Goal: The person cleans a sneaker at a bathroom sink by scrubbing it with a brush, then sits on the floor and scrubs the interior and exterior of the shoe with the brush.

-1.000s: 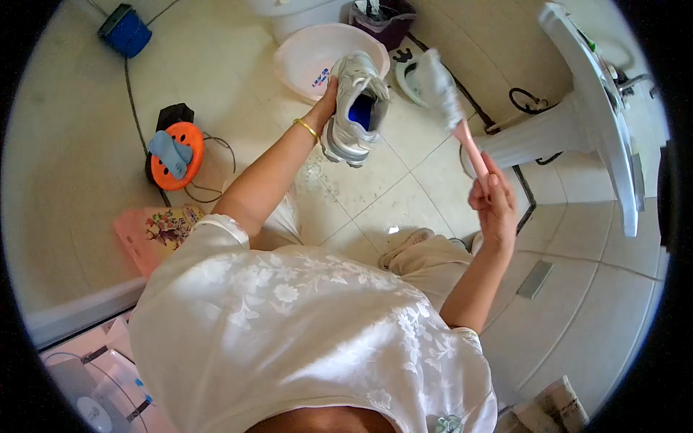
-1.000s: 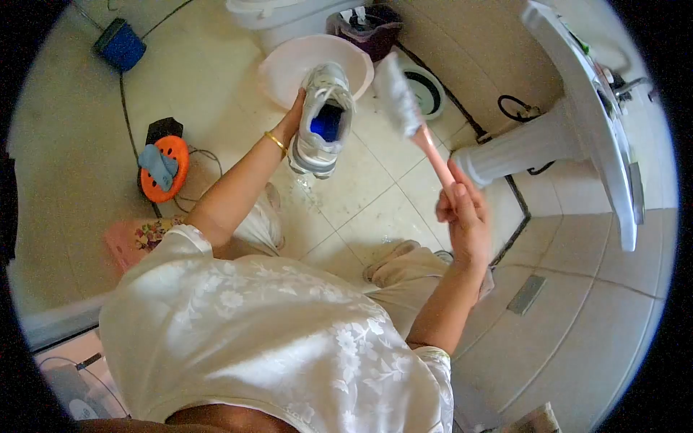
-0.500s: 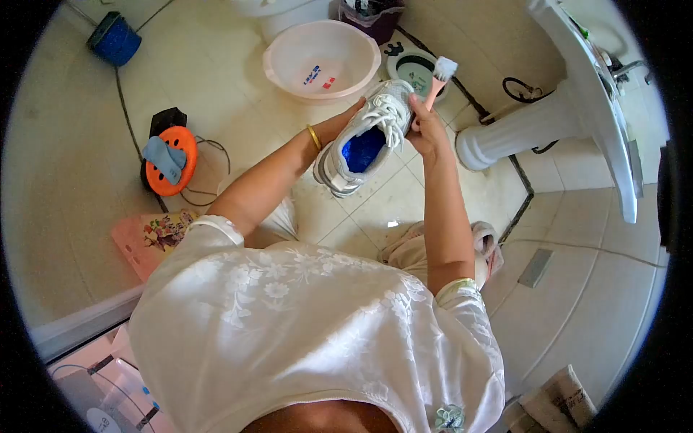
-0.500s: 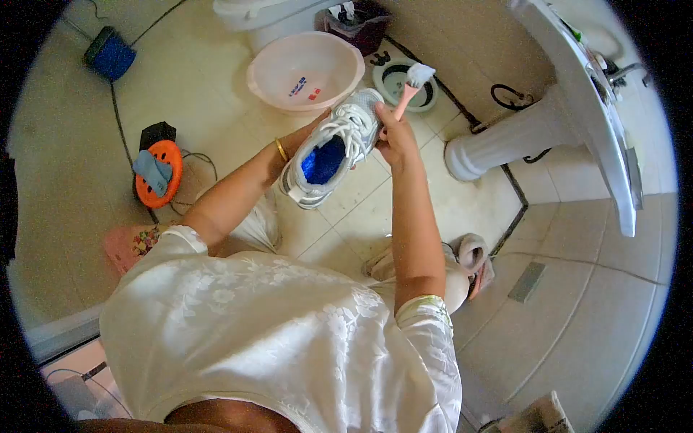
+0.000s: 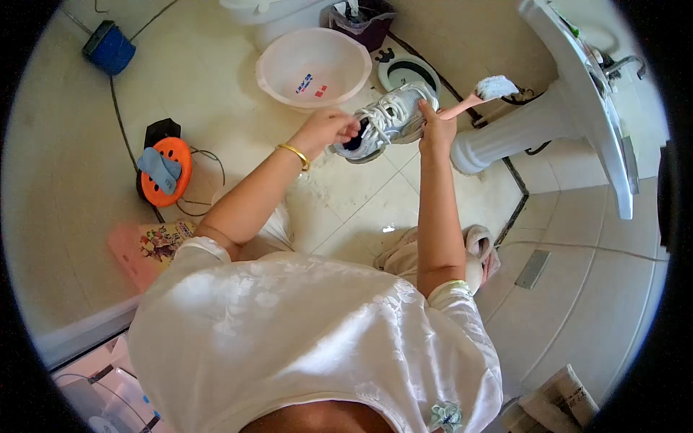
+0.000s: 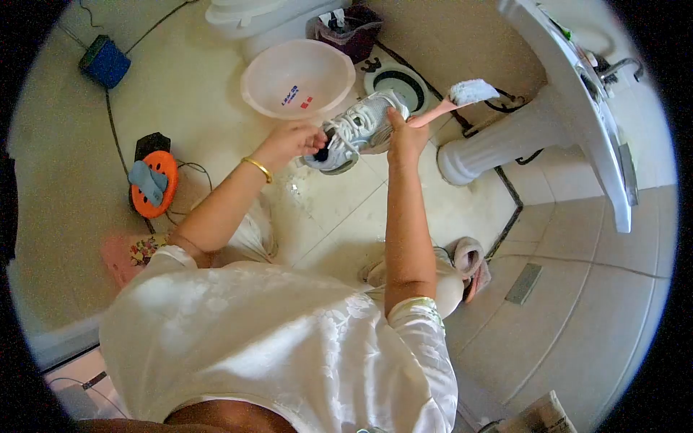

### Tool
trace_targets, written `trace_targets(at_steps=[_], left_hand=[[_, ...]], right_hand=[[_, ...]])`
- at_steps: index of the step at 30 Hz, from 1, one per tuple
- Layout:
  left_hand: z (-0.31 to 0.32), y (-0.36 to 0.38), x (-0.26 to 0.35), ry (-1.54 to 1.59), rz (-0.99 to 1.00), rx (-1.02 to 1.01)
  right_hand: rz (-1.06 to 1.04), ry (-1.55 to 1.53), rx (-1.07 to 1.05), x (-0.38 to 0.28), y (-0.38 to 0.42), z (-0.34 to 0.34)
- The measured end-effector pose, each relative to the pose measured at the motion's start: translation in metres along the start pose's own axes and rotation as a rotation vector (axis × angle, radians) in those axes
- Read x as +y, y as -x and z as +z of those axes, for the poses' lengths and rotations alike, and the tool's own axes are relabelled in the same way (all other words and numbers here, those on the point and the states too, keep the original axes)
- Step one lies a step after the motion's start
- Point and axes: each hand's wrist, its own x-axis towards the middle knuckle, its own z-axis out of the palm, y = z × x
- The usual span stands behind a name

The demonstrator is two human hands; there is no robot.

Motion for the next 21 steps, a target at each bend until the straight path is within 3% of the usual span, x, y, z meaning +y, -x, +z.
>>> trace_targets(at_steps=[4,6,9,12,13,17,21], left_hand=[[0.011,-0.015,-0.017,-0.122,-0.128,-0.033],[0.022,-0.024,-0.027,0.117,-0.095,-0.094],[0.038,-0.035,-0.04,0.475,-0.048,-0.19],[0.047,-0.038,-0.036,0.665,-0.243,-0.261],[0.045,-0.045,-0.048,0.726,-0.223,-0.33],[0.05,-0.052,-0.059,0.819,-0.297,-0.471],[0.051,-0.032,-0.03,0.818,-0.211,-0.383]], right_hand=[[-0.116,0.079,0.074,0.001,0.002,-0.004],[-0.197,0.033,0.072,-0.001,0.009,-0.005],[-0.098,0.037,0.024,-0.005,0.017,-0.01],[-0.122,0.113,0.038,-0.008,0.024,-0.009],[-0.135,0.111,0.079,-0.015,0.031,-0.006],[-0.19,0.124,0.063,-0.013,0.032,-0.013],[-0.138,0.039,0.103,-0.003,0.03,-0.016]])
